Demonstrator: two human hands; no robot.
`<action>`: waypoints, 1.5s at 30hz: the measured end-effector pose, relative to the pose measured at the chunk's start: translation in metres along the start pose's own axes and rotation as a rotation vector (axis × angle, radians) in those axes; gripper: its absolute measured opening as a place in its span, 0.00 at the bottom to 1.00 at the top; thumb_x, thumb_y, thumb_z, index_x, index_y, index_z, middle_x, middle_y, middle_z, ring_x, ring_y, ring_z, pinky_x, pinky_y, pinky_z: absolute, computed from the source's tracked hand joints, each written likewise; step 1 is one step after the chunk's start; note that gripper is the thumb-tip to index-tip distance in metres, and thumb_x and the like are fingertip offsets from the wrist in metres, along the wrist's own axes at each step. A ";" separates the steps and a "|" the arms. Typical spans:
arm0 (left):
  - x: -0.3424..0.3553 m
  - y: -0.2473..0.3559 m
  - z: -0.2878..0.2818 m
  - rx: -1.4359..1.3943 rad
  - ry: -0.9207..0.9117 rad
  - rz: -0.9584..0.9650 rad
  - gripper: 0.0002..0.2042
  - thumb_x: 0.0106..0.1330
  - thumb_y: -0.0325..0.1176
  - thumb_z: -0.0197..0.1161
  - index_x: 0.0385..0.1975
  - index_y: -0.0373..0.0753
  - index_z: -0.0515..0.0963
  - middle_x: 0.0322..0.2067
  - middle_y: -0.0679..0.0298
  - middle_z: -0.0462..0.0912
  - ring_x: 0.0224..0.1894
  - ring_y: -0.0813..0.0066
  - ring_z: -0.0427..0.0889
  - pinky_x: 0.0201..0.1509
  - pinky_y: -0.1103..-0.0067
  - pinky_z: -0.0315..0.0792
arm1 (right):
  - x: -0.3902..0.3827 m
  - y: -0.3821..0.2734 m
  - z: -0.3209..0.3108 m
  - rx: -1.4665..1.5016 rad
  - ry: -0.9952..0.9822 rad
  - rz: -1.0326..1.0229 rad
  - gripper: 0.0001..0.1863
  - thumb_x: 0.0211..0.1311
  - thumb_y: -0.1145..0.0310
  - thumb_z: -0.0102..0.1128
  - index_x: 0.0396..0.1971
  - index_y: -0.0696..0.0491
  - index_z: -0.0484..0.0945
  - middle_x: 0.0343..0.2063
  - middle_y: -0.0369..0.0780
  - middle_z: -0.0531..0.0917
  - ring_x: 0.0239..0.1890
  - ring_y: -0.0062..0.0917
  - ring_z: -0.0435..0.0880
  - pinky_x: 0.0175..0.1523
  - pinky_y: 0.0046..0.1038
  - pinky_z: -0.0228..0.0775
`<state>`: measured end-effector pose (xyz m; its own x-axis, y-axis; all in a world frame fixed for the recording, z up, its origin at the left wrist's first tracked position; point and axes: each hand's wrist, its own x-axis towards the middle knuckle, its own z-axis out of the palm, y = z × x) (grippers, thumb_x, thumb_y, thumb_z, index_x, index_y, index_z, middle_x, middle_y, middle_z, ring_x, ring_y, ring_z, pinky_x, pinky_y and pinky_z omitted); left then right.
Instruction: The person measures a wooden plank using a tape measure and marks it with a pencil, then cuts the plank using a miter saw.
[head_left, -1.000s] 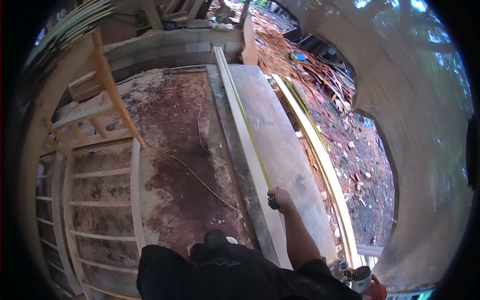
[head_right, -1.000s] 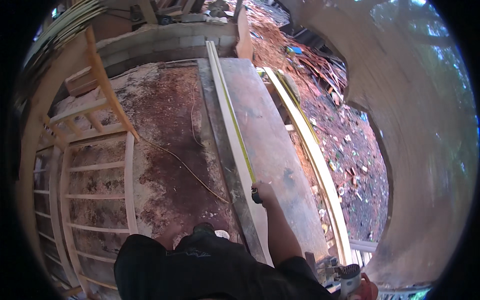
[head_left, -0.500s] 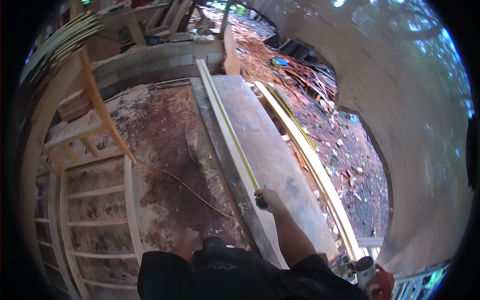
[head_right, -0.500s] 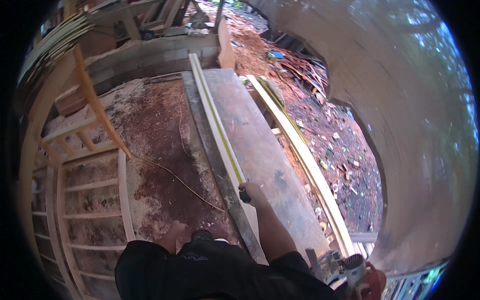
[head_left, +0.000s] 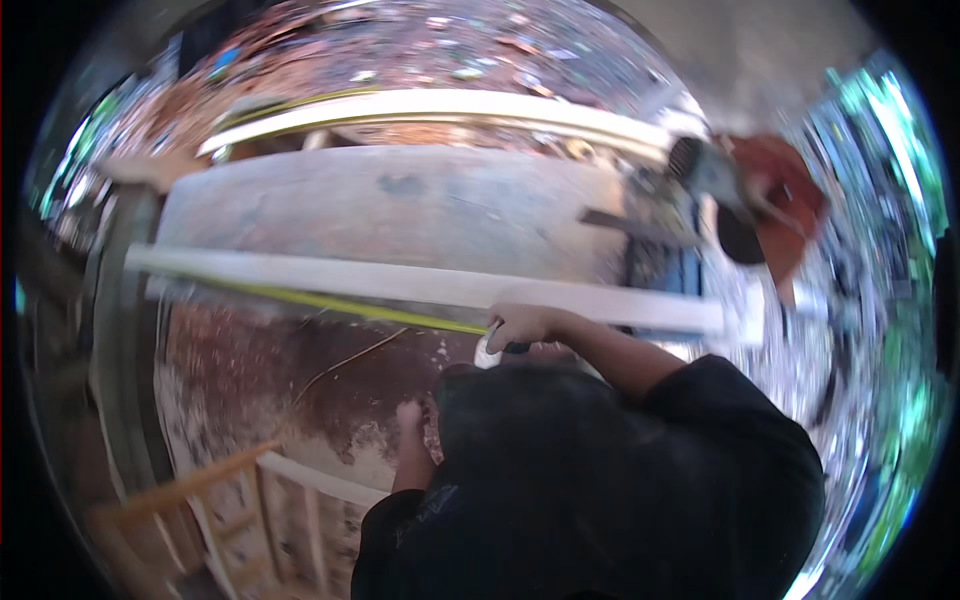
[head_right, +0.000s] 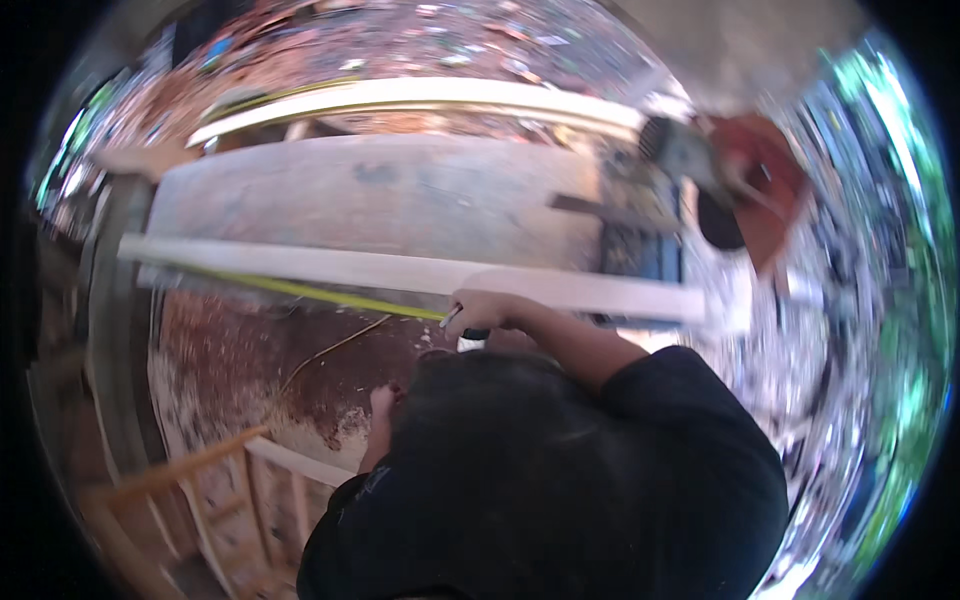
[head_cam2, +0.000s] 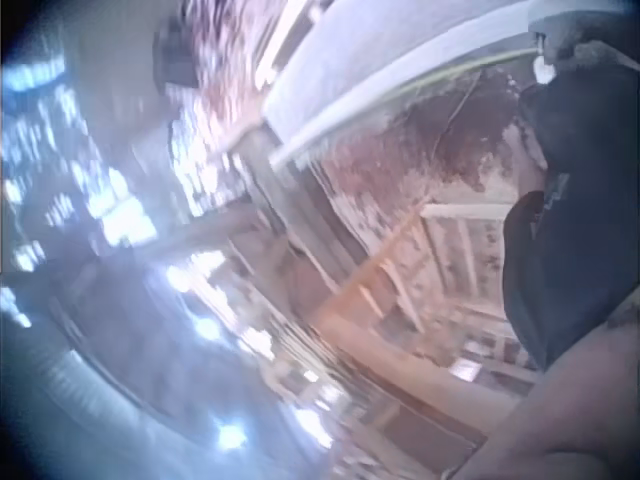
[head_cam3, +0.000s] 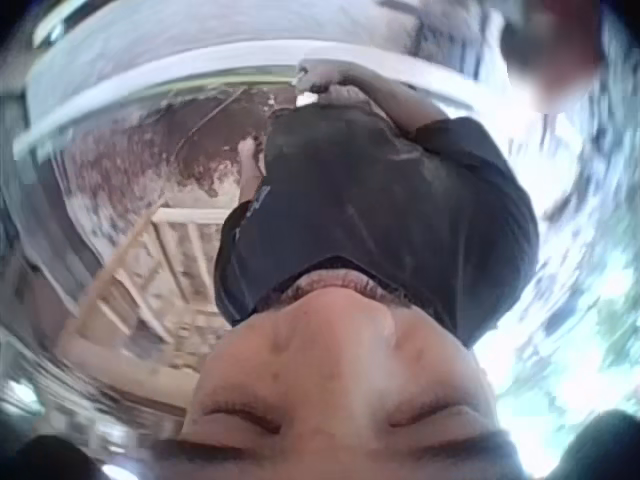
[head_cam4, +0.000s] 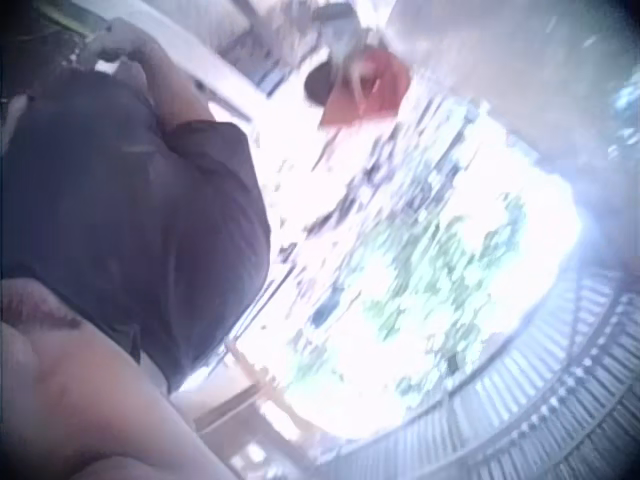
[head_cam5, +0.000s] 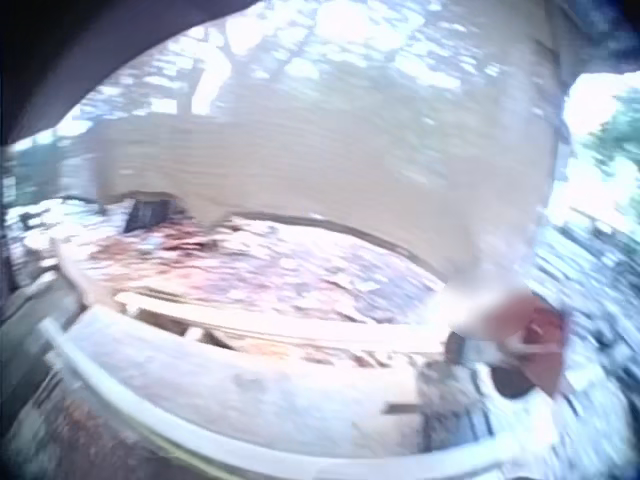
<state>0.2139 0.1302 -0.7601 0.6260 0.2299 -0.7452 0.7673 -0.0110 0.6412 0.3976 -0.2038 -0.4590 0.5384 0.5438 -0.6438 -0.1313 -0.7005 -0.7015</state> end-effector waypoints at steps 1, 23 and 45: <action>0.008 -0.003 -0.003 0.121 -0.079 0.074 0.11 0.60 0.35 0.60 0.36 0.34 0.79 0.29 0.56 0.81 0.27 0.66 0.81 0.28 0.74 0.73 | -0.011 0.038 0.006 0.149 -0.027 -0.030 0.31 0.44 0.55 0.67 0.45 0.63 0.79 0.43 0.48 0.82 0.46 0.34 0.80 0.49 0.29 0.71; -0.188 0.239 0.316 0.759 -0.849 0.497 0.13 0.62 0.38 0.61 0.32 0.33 0.83 0.26 0.58 0.85 0.29 0.71 0.82 0.36 0.75 0.73 | -0.372 0.397 -0.041 0.617 0.889 0.354 0.20 0.42 0.70 0.73 0.36 0.60 0.77 0.26 0.39 0.82 0.28 0.23 0.82 0.32 0.26 0.74; -0.168 0.239 0.382 1.281 -0.065 0.950 0.22 0.61 0.51 0.59 0.31 0.33 0.82 0.44 0.55 0.79 0.52 0.56 0.75 0.67 0.55 0.54 | -0.348 0.447 -0.051 0.425 0.836 0.365 0.21 0.43 0.69 0.74 0.37 0.60 0.76 0.27 0.42 0.83 0.27 0.24 0.83 0.31 0.24 0.74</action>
<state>0.3460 -0.2829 -0.5519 0.9023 -0.3763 -0.2106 -0.3032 -0.9009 0.3105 0.1935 -0.7297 -0.5327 0.7957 -0.2847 -0.5345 -0.6035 -0.4475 -0.6600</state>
